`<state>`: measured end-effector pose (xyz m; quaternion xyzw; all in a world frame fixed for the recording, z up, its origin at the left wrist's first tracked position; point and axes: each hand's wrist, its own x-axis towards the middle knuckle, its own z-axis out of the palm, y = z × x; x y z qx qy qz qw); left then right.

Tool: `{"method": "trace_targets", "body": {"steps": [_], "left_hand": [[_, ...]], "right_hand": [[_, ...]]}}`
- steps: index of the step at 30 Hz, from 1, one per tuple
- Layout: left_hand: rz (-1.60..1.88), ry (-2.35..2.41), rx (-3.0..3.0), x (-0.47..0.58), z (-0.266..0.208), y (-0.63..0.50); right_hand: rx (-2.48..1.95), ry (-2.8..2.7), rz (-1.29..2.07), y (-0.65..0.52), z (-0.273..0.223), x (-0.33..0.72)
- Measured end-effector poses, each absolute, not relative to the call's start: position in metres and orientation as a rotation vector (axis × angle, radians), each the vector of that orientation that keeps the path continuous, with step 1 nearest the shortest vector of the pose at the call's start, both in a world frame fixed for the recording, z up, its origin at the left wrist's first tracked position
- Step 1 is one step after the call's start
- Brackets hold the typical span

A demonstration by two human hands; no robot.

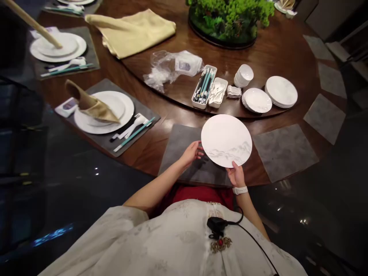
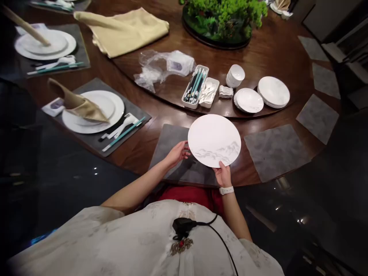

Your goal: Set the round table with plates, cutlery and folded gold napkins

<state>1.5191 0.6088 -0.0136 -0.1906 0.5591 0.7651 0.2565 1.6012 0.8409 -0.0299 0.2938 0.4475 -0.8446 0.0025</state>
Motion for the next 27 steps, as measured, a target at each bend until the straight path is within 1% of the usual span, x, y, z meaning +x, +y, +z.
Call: {"method": "trace_targets", "body": {"steps": [3, 8, 10, 13, 18, 20, 24, 27], "left_hand": [[2.060, 1.649, -0.589, 1.535, -0.033, 0.573], [1.787, 1.896, -0.563, 1.553, -0.069, 0.539], [1.727, 1.957, -0.545, 1.556, -0.082, 0.537], [1.694, 2.036, -0.553, 1.559, -0.098, 0.539], [1.627, 2.189, -0.552, 1.558, -0.115, 0.538], [1.610, 2.241, -0.571, 1.557, -0.119, 0.537], [1.624, 2.285, -0.652, 1.556, -0.121, 0.537], [1.655, 2.264, -0.700, 1.556, -0.120, 0.538]], "right_hand": [[0.953, 1.334, -2.616, 0.787, -0.047, 1.629], [1.027, 1.352, -2.503, 0.748, -0.072, 1.659], [1.052, 1.374, -2.442, 0.744, -0.081, 1.665], [1.090, 1.361, -2.294, 0.748, -0.086, 1.671], [1.037, 1.486, -1.838, 0.784, -0.081, 1.677], [1.033, 1.589, -1.718, 0.806, -0.078, 1.676], [1.191, 1.915, -1.724, 0.836, -0.073, 1.656], [1.264, 2.081, -1.730, 0.837, -0.068, 1.635]]}}
